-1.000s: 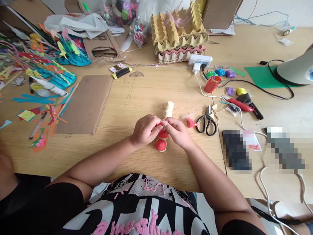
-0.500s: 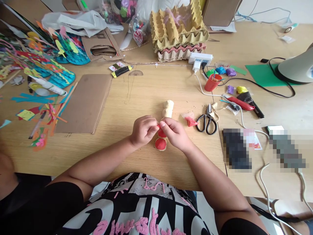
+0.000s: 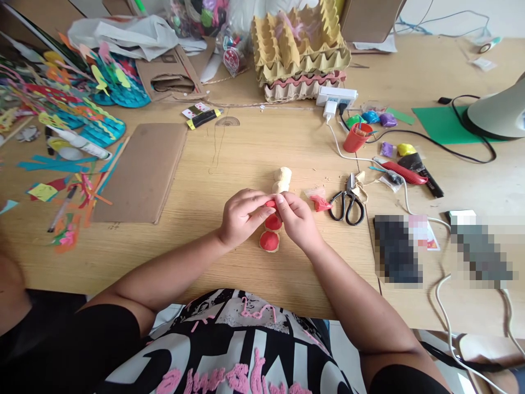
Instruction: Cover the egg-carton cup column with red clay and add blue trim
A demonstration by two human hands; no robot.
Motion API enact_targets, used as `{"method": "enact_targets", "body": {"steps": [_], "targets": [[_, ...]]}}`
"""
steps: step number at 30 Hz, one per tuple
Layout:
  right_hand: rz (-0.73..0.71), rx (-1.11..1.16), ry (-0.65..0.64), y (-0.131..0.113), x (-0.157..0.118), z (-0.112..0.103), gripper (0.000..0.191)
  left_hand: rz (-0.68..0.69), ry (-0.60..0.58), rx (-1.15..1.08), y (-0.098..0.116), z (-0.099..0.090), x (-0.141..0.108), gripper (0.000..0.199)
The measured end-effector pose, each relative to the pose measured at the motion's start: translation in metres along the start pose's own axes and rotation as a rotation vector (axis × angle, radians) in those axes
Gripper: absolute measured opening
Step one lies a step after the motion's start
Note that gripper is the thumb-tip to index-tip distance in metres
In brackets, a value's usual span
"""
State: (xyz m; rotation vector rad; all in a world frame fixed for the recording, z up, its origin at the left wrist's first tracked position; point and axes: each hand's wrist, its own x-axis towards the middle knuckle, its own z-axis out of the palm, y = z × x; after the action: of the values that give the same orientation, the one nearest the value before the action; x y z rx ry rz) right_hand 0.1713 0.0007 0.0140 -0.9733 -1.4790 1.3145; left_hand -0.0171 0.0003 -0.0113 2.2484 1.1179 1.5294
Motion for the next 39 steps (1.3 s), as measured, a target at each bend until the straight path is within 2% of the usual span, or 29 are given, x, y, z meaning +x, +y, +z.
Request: {"method": "enact_targets", "body": {"steps": [5,9,12,15,16,20,23,26,30,39], "targets": [[-0.019,0.029,-0.023,-0.003,-0.001,-0.001,0.07,0.038,0.021,0.005,0.002,-0.002,0.0,0.029],[-0.015,0.077,-0.096,-0.004,-0.002,-0.003,0.058,-0.002,0.036,-0.026,0.001,-0.004,0.0,0.028],[-0.05,0.028,-0.064,-0.003,-0.002,-0.004,0.056,-0.051,0.006,-0.047,-0.001,-0.005,0.0,0.044],[-0.121,-0.088,-0.002,-0.002,-0.001,-0.007,0.061,-0.03,-0.003,-0.096,-0.001,-0.004,0.002,0.061],[-0.134,-0.127,-0.001,-0.002,0.0,-0.008,0.061,-0.01,0.009,-0.108,0.0,-0.004,0.003,0.056],[-0.152,-0.172,-0.049,-0.005,0.001,-0.012,0.064,0.042,0.058,-0.12,0.004,-0.002,0.006,0.015],[-0.146,-0.112,-0.078,-0.006,0.001,-0.013,0.064,0.047,0.097,-0.13,0.006,-0.001,0.008,0.006],[-0.116,-0.091,-0.112,-0.006,0.001,-0.013,0.062,0.063,0.111,-0.122,0.006,-0.003,0.009,0.01],[-0.085,-0.083,-0.161,-0.008,0.0,-0.012,0.07,0.065,0.065,-0.098,0.006,-0.005,0.009,0.022],[0.015,0.025,-0.128,-0.01,-0.001,-0.009,0.063,0.036,0.043,-0.093,-0.002,-0.003,0.004,0.044]]}}
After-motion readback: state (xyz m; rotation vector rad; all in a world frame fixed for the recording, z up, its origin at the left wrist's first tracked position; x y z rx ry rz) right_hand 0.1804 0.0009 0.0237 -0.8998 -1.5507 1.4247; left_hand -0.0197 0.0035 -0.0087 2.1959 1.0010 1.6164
